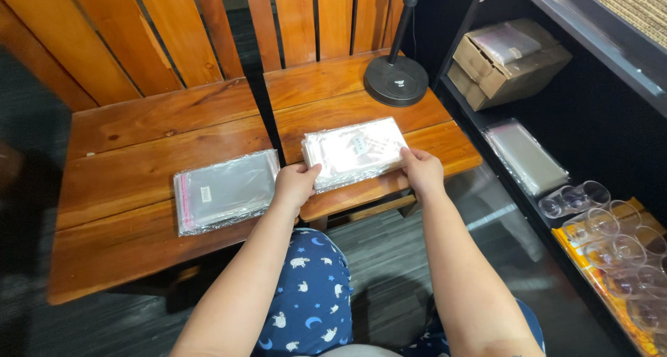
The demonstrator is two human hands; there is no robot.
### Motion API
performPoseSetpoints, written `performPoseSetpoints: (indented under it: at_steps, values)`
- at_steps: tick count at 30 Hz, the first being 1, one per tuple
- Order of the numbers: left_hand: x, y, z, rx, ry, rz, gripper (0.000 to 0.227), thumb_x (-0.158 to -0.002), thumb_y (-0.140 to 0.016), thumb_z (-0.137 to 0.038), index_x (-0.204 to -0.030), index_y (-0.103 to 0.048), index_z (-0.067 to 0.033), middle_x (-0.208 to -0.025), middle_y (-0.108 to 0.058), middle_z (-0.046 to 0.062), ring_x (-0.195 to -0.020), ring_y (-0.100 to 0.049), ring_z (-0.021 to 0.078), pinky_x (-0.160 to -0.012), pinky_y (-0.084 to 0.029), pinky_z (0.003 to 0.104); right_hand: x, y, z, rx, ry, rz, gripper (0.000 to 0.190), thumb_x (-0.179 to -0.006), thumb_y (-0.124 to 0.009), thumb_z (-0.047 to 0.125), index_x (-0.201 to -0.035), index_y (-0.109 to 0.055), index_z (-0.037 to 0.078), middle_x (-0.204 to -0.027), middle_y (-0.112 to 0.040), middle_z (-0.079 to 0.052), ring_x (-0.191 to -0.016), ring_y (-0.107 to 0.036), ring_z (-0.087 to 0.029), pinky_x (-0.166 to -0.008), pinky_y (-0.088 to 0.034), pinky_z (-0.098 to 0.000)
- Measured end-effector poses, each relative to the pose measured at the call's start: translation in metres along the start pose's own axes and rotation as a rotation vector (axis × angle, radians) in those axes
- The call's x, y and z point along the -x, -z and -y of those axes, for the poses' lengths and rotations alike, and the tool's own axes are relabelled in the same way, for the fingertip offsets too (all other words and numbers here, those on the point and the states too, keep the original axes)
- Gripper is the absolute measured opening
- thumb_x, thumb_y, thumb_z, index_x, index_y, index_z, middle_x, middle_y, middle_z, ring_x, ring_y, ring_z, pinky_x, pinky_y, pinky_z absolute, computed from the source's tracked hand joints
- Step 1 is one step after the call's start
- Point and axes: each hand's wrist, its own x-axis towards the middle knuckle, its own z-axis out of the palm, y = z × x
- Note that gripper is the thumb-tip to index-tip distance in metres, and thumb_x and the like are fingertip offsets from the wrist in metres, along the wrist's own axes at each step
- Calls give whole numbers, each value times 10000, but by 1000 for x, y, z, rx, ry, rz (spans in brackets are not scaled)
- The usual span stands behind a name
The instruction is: The person takes stacks of plastic bags from a shelf and places them on a wooden bench. They repeat this process multiple times, moving the bags from the shelf to the bench.
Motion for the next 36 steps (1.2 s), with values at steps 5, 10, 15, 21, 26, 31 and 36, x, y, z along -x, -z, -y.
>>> performPoseSetpoints:
  at_steps: [5,10,15,21,26,31,36]
  values:
    - [8,2,-14,64,33,37,582,-910,-787,-295,-1330,-637,79,-1192,-717,270,-1093,-708,366,-799,-647,365,6,0,10,-157,-34,17,458,-887,-808,350,-1230,-753,51,-994,-762,-205,-907,-764,-228,-795,-609,-345]
    - [-13,-1,-2,94,32,18,541,-890,-810,-273,-1298,-674,54,-1163,-736,223,-1091,-718,341,-816,-647,367,15,8,22,-149,-55,58,448,-873,-813,345,-1202,-764,45,-1001,-746,-230,-886,-762,-258,-788,-616,-378]
    - [-24,2,0,129,51,28,543,-882,-826,-259,-1296,-670,57,-1178,-726,224,-1128,-704,341,-850,-643,384,20,9,32,-285,-117,137,519,-922,-790,273,-1320,-672,-39,-1257,-637,-353,-1164,-672,-408,-942,-578,-457]
    - [-37,4,5,217,70,70,636,-846,-858,-352,-1265,-666,86,-1102,-729,213,-1002,-738,273,-826,-648,414,28,14,28,-465,-148,183,625,-885,-832,212,-1364,-587,-105,-1185,-591,-321,-1005,-696,-327,-939,-579,-501]
    - [-36,3,4,264,78,66,662,-806,-899,-315,-1252,-653,107,-1051,-716,203,-953,-727,255,-798,-650,411,24,14,25,-489,-139,177,613,-876,-848,197,-1350,-595,-98,-1182,-574,-291,-946,-681,-282,-919,-593,-492]
    - [-33,4,8,325,83,42,598,-775,-915,-261,-1187,-680,103,-958,-718,175,-862,-727,241,-742,-655,395,19,9,15,-549,-154,170,609,-853,-869,165,-1345,-606,-79,-1153,-571,-251,-886,-688,-255,-876,-626,-450]
    - [-14,26,1,372,13,-10,527,-716,-960,-284,-1066,-727,34,-818,-683,79,-754,-681,157,-642,-617,307,36,9,31,-625,-126,200,568,-834,-868,136,-1309,-632,-66,-1073,-614,-216,-885,-707,-251,-867,-636,-440]
